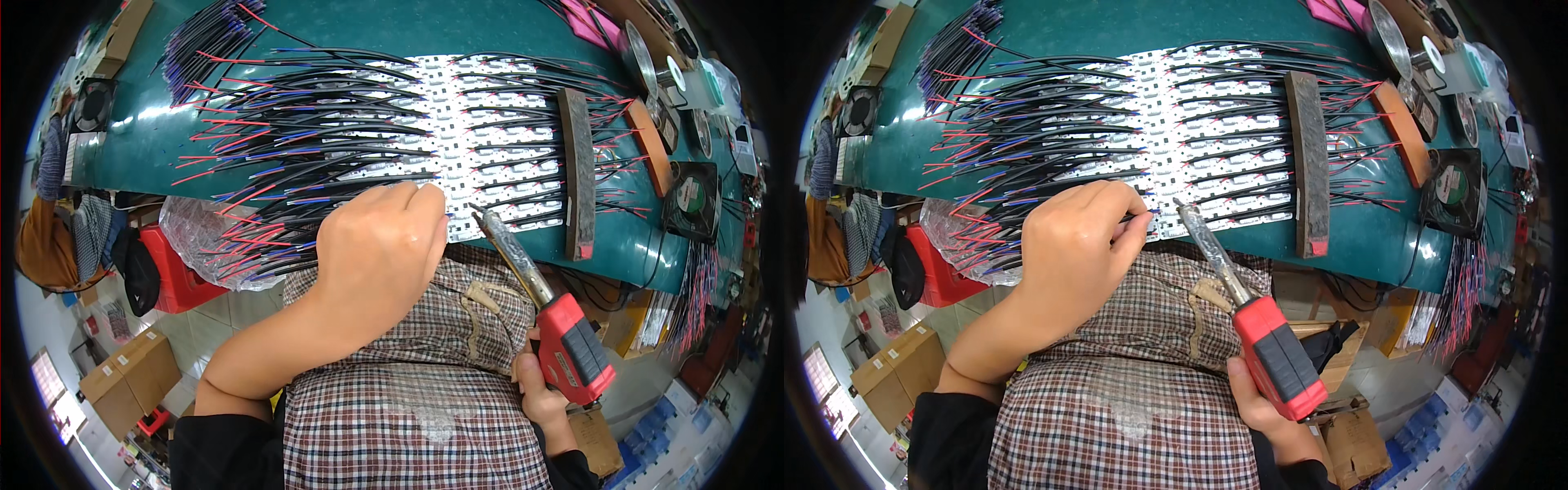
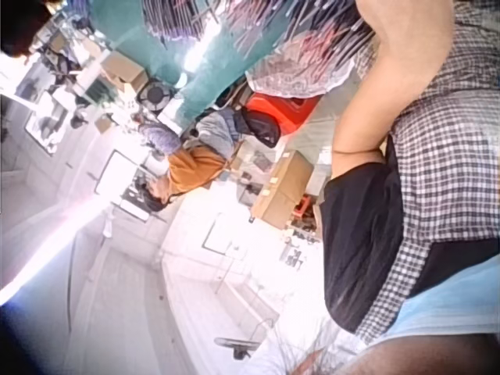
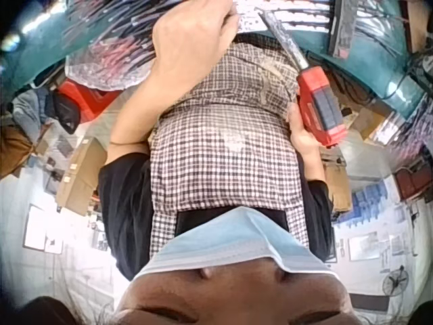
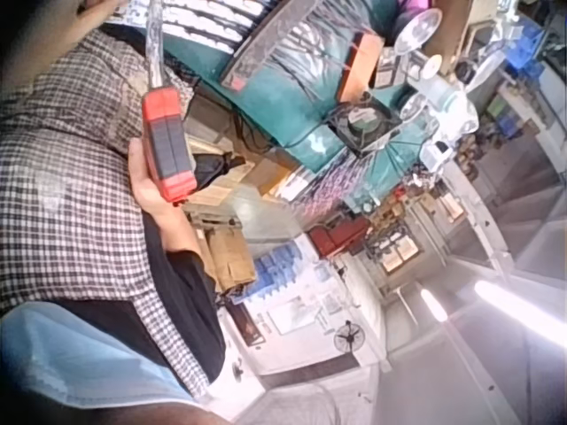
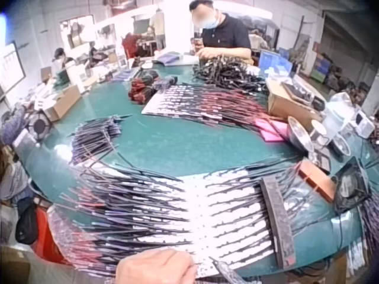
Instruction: The person straightens and aligns the wires on a sheet of LED modules by hand, then gathers the wire ends into bundles and solders them using a soldering iron.
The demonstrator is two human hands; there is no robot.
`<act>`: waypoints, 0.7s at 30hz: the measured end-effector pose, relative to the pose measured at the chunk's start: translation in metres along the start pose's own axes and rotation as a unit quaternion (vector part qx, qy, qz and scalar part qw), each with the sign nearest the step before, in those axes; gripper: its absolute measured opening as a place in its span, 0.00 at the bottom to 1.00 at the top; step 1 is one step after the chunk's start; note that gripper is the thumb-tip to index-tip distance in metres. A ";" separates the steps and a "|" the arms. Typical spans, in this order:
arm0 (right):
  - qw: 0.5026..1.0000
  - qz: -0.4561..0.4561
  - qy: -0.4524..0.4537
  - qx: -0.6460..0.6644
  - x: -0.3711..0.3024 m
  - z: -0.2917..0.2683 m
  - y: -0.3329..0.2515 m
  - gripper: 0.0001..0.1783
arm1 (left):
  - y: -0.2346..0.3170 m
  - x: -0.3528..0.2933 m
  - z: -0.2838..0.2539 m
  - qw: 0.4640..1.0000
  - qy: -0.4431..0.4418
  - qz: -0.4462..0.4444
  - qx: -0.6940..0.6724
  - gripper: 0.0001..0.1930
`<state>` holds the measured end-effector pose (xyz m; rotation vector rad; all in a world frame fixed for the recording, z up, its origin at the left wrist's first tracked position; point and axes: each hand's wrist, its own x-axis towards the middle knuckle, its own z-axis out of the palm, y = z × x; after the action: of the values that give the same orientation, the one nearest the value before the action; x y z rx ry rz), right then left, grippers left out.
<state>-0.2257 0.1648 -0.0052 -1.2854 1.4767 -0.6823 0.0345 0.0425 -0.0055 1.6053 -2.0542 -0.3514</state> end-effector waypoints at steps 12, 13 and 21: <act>0.998 0.026 -0.018 -0.060 0.009 0.003 -0.003 0.11 | -0.003 -0.002 0.010 0.999 0.016 0.000 0.031 0.08; 0.998 0.032 -0.016 -0.054 0.010 0.005 -0.004 0.11 | -0.003 -0.003 0.011 0.999 0.015 0.000 0.030 0.08; 0.998 -0.015 -0.019 -0.060 0.016 0.006 -0.007 0.11 | -0.002 -0.004 0.015 0.998 0.007 0.005 0.055 0.09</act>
<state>-0.2162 0.1488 -0.0062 -1.4073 1.4892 -0.5922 0.0286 0.0445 -0.0197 1.6556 -2.1028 -0.2254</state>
